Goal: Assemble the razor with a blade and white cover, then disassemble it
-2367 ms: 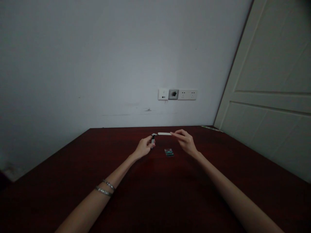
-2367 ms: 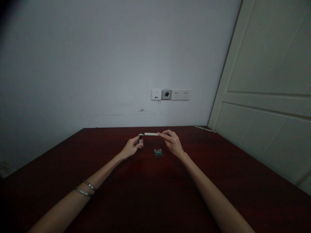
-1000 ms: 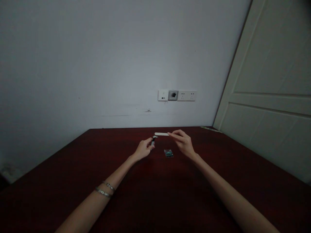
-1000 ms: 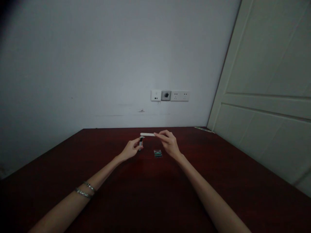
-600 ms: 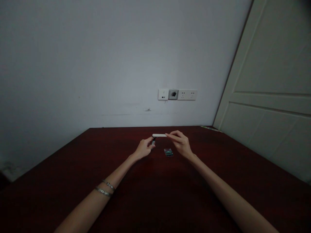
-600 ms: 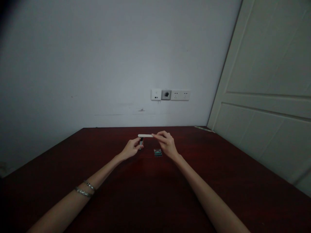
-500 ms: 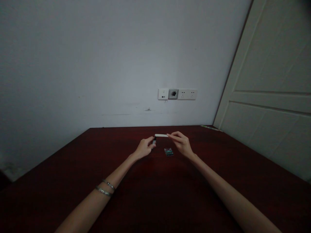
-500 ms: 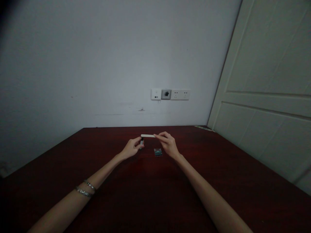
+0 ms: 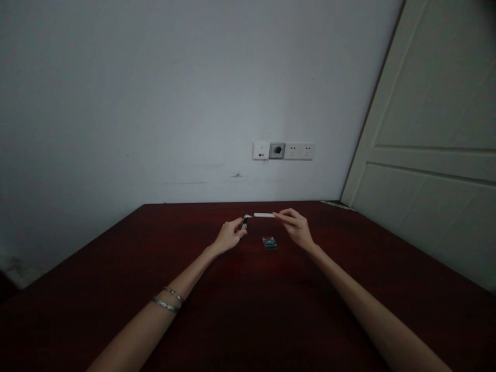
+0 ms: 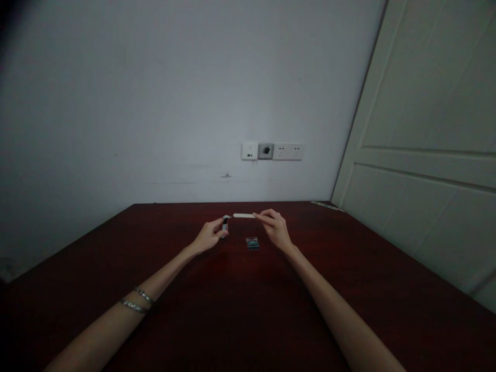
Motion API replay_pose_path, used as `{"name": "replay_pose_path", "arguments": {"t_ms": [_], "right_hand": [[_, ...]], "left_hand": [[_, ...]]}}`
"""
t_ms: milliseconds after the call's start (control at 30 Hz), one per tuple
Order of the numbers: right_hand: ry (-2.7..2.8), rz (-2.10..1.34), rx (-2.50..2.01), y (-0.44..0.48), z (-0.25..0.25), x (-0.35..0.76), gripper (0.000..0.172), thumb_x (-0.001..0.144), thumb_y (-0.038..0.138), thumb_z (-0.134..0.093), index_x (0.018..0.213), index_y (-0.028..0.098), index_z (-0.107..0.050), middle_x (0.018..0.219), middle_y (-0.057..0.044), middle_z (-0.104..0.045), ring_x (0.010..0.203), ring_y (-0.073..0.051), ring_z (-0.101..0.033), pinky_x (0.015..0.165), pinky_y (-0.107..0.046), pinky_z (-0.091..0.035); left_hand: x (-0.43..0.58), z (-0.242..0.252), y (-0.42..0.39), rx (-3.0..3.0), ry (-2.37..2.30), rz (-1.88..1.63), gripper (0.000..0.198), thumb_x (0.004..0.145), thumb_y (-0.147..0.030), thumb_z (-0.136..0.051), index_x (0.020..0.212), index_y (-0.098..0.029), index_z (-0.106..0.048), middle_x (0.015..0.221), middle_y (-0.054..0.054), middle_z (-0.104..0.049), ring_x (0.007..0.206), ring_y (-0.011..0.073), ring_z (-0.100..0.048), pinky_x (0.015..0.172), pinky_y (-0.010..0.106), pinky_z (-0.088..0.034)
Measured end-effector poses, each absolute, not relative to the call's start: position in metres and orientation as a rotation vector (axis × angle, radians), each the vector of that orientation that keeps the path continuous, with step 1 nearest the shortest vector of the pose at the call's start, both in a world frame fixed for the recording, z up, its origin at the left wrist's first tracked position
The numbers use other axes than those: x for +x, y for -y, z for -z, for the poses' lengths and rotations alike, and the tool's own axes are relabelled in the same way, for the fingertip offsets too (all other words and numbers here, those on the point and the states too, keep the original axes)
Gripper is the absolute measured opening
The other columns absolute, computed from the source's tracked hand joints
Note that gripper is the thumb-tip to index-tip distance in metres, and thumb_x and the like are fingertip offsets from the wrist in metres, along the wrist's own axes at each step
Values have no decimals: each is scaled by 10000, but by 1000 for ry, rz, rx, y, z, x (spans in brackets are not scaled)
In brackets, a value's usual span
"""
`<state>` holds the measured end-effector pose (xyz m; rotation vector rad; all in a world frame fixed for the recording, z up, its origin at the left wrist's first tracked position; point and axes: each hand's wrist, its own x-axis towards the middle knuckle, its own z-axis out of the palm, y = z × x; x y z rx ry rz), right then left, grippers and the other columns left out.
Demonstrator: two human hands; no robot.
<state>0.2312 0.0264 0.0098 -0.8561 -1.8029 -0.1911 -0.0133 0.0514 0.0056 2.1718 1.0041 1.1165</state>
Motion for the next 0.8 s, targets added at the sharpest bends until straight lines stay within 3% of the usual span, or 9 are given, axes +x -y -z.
{"name": "replay_pose_path", "arguments": {"t_ms": [567, 800], "right_hand": [[1787, 255, -847, -22, -11, 219, 313, 856, 156, -484, 1072, 309, -651, 902, -37, -612, 809, -146, -562, 744, -305, -408], [1697, 323, -874, -27, -8, 231, 329, 834, 127, -495, 1050, 311, -662, 880, -35, -613, 777, -150, -557, 689, -297, -411]], "left_hand": [[-9, -4, -53, 2082, -864, -1117, 89, 700, -187, -572, 773, -137, -564, 700, -1, -587, 652, 120, -557, 630, 220, -428], [-8, -9, -51, 1975, -828, -1149, 106, 686, -181, -573, 778, -133, -547, 693, 3, -574, 645, 122, -567, 633, 234, -446]]}}
